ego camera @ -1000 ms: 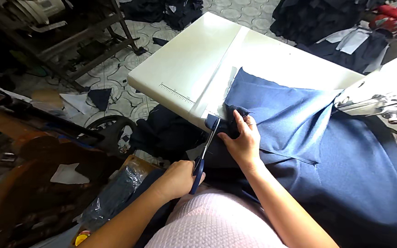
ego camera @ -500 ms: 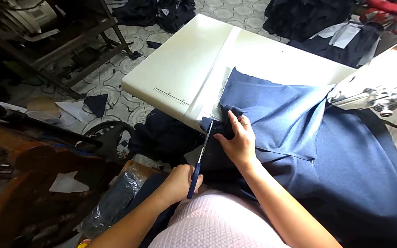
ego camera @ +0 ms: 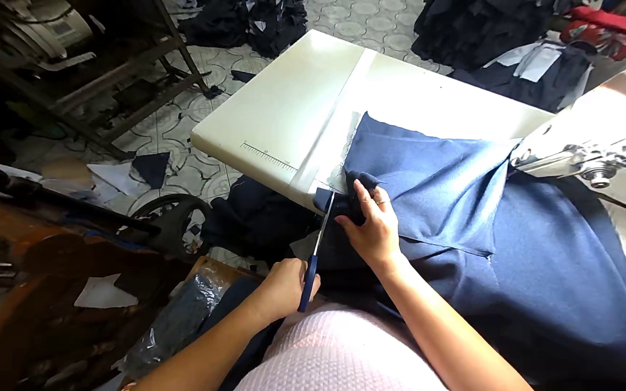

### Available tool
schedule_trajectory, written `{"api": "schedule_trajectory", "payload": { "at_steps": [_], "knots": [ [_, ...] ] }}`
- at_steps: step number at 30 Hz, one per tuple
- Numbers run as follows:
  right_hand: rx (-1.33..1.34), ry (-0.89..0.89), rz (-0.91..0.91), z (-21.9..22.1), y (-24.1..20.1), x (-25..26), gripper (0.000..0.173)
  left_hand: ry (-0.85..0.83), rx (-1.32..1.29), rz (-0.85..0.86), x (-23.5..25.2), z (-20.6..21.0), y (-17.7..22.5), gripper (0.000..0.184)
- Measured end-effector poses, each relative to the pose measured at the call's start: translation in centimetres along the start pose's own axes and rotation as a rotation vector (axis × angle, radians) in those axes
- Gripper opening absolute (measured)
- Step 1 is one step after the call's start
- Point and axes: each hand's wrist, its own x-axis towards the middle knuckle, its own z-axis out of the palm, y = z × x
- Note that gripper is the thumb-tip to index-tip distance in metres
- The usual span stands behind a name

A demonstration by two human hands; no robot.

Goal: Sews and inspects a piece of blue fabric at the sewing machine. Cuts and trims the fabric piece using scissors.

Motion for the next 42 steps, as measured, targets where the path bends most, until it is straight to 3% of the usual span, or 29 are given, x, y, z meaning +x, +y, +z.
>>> {"api": "schedule_trajectory", "payload": {
  "at_steps": [6, 12, 17, 19, 21, 23, 29, 42],
  "knots": [
    [-0.008, 0.006, -0.007, 0.0, 0.0, -0.1, 0.066, -0.005, -0.115, -0.042, -0.1, 0.5, 0.2, 0.030],
    [-0.022, -0.012, -0.018, -0.1, 0.0, 0.0, 0.064, -0.026, 0.005, -0.001, 0.5, -0.9, 1.1, 0.036],
    [0.101, -0.062, -0.001, -0.6, -0.2, 0.2, 0.077, 0.034, -0.207, -0.029, 0.4, -0.7, 0.3, 0.035],
    [0.104, -0.076, 0.006, -0.8, -0.3, 0.1, 0.065, 0.062, -0.211, -0.019, 0.0, -0.2, -0.5, 0.035],
    [-0.015, -0.067, -0.055, -0.7, -0.2, -0.3, 0.032, 0.078, -0.061, -0.039, -0.7, 0.6, -1.1, 0.041],
    [-0.124, -0.053, -0.123, -0.2, 0.1, -0.8, 0.018, 0.043, 0.085, -0.088, -1.7, 1.5, -1.4, 0.044],
    [-0.189, -0.017, -0.181, 0.6, 0.5, -1.6, 0.024, 0.006, 0.286, -0.183, -2.7, 2.2, 0.0, 0.041],
    [-0.179, 0.016, -0.250, 0.8, 1.0, -2.3, 0.024, 0.039, 0.276, -0.176, -1.0, 1.0, 2.5, 0.041]
  ]
}}
